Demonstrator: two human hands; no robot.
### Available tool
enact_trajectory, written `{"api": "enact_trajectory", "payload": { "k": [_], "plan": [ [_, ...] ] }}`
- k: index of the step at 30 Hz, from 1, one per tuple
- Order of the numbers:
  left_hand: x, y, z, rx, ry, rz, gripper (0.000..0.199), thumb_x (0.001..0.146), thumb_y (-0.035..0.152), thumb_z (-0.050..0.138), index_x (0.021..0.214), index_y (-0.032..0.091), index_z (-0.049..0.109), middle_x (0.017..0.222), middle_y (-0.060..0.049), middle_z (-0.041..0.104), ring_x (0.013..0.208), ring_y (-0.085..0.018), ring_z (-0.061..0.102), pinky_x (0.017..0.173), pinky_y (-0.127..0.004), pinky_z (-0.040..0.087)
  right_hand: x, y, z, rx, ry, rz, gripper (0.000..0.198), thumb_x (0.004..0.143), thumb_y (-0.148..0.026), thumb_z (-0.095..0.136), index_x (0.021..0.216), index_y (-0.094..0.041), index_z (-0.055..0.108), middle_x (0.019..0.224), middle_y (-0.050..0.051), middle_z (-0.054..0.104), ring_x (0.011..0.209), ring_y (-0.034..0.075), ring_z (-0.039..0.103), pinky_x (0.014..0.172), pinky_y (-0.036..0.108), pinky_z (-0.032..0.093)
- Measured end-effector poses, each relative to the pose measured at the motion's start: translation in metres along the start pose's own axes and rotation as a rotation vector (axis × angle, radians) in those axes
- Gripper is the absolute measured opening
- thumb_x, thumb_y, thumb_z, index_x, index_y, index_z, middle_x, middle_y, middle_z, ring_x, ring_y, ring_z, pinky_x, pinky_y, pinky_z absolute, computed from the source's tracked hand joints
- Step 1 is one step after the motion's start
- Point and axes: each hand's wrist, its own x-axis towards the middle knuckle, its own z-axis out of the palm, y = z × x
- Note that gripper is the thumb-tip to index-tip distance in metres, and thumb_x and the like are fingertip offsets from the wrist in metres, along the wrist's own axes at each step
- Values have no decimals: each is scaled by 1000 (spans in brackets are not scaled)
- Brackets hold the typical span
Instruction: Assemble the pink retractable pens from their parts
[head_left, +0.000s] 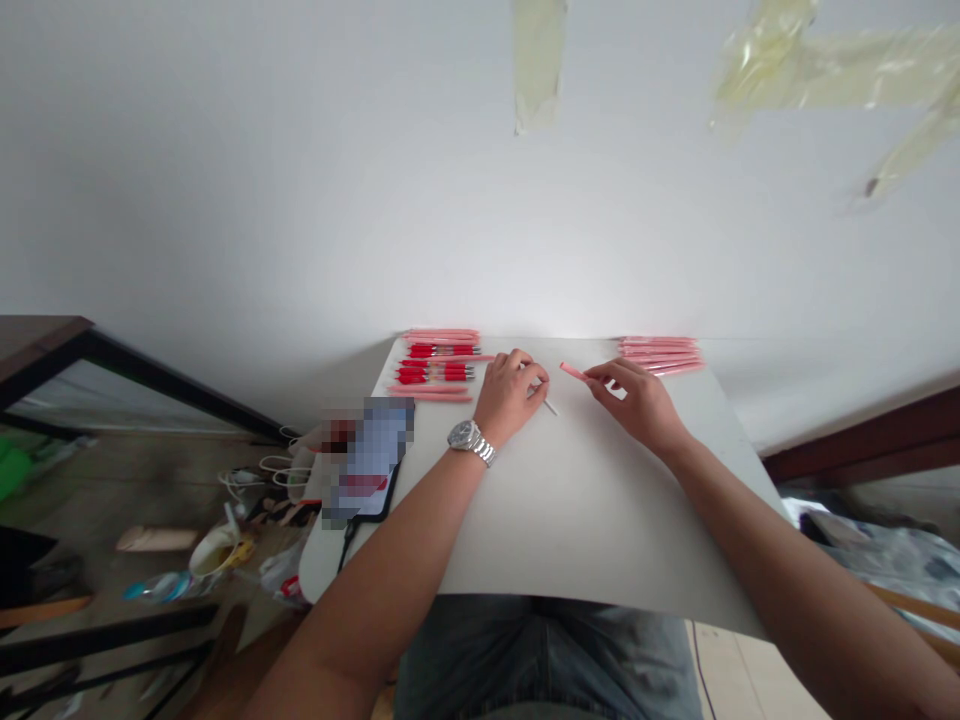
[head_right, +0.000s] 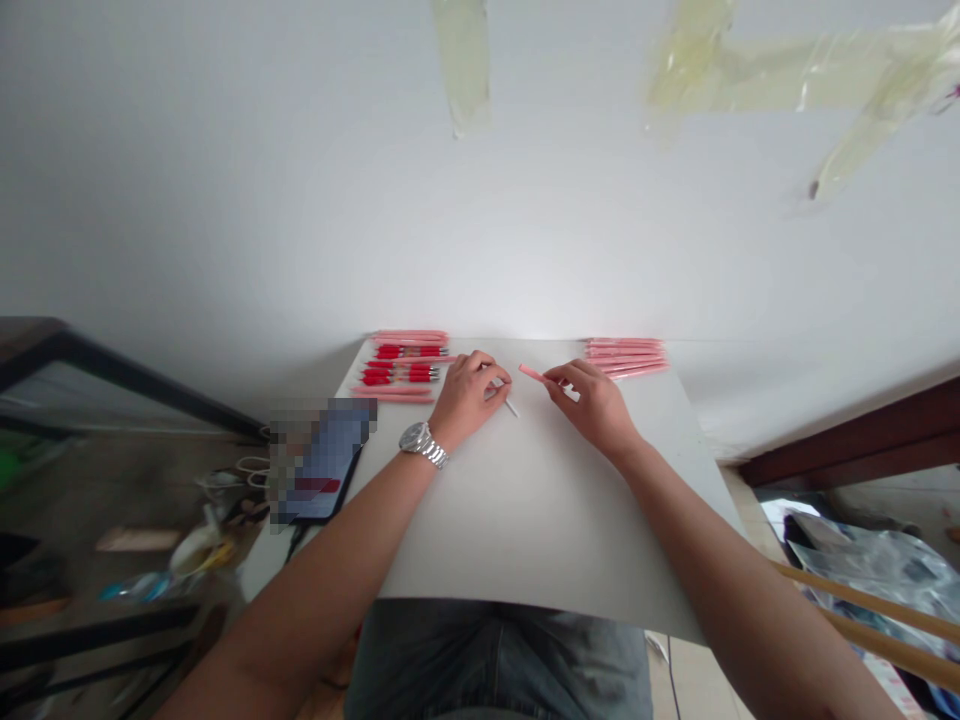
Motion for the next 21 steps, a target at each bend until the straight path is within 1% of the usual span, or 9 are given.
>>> {"api": "enact_trajectory", "payload": {
  "k": [4,8,12,15,18,21],
  "plan": [
    [0,0,-1,-2,9,-17,6,92,26,68,95,24,73,106,-7,61,98,-25,54,95,-44,46,0,1,1,-6,2,22,20,101,-39,54,102,-24,67,91,6,72,78,21,67,70,35,54],
    [0,0,0,-26,16,-32,7,92,26,68,96,24,73,105,-7,61,99,-24,55,95,-44,46,-1,3,3,45,-40,87,16,103,-36,52,107,-23,61,97,6,75,81,21,69,71,34,53],
    [0,1,-1,-27,4,-53,7,92,26,68,96,24,73,106,-6,61,100,-24,55,97,-43,46,-2,3,4,55,-67,121,16,103,-36,52,109,-23,59,100,7,75,82,21,70,72,34,53],
    [0,3,-3,-22,0,-65,9,95,26,64,96,24,72,106,-6,61,100,-23,55,98,-42,45,-1,0,3,64,-83,94,20,103,-34,49,115,-22,60,102,9,74,86,23,70,75,36,53],
    [1,3,-4,-16,-1,-78,10,96,27,63,97,24,72,106,-6,61,98,-23,55,98,-41,45,-1,-2,3,73,-114,41,25,104,-32,46,123,-22,60,99,9,72,84,23,69,76,37,53],
    [1,2,-5,-5,0,-87,10,95,26,63,97,24,73,106,-6,62,98,-23,55,96,-40,46,-1,-2,3,67,-143,15,26,104,-32,45,123,-22,60,98,10,71,83,23,67,74,37,51]
  ]
}}
